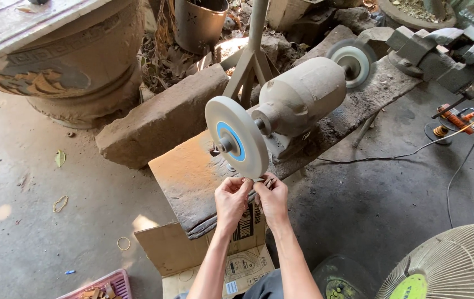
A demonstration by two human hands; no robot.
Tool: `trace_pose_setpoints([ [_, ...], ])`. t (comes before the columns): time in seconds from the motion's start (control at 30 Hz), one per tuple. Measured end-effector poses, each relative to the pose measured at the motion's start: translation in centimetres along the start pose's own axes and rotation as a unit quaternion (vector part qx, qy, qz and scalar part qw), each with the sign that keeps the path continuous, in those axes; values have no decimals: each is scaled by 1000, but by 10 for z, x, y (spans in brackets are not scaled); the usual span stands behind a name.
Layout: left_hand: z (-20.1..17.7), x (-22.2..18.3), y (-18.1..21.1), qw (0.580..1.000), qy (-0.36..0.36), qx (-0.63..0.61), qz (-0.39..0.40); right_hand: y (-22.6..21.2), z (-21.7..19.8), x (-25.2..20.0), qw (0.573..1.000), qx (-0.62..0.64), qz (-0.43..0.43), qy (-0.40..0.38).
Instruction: Grinding small metal parts using a bench grinder
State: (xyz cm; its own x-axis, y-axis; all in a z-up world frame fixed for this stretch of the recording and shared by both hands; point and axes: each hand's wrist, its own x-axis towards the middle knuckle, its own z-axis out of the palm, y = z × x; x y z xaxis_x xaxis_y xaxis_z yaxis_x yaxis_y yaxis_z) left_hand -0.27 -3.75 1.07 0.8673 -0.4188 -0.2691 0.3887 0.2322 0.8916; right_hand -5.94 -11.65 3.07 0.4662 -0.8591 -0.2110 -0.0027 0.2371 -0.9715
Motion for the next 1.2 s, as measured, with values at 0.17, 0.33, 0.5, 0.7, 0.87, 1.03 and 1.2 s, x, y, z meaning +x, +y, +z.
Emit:
trace_pose_setpoints([
  [0.17, -21, -1, -4, 1000, 7, -14, 8, -7, 9, -22, 1000, -9, 2, -19],
  [0.33, -22, -6, -6, 1000, 20, -11, 10, -5, 8, -26, 999, -8, 18, -29],
  [0.5, -7, 4, -10, 999, 14, -30, 2, -22, 7, -21, 999, 33, -10, -15],
  [0.7, -28, -5, -5, 1000, 17, 16, 7, 13, 2, -11, 999, 17, 7, -52],
  [0.87, -31, -31, 24, 999, 11, 29, -40, 20, -6, -10, 978, 109, 175, -16],
  [1.03, -55, -23, 45, 984, 71, -147, -69, 24, -12, -18, 954, 116, 271, -62],
  [1.2, -63, -11, 37, 950, 93, -296, -41, -4, 9, -50, 944, 3, 254, -209],
])
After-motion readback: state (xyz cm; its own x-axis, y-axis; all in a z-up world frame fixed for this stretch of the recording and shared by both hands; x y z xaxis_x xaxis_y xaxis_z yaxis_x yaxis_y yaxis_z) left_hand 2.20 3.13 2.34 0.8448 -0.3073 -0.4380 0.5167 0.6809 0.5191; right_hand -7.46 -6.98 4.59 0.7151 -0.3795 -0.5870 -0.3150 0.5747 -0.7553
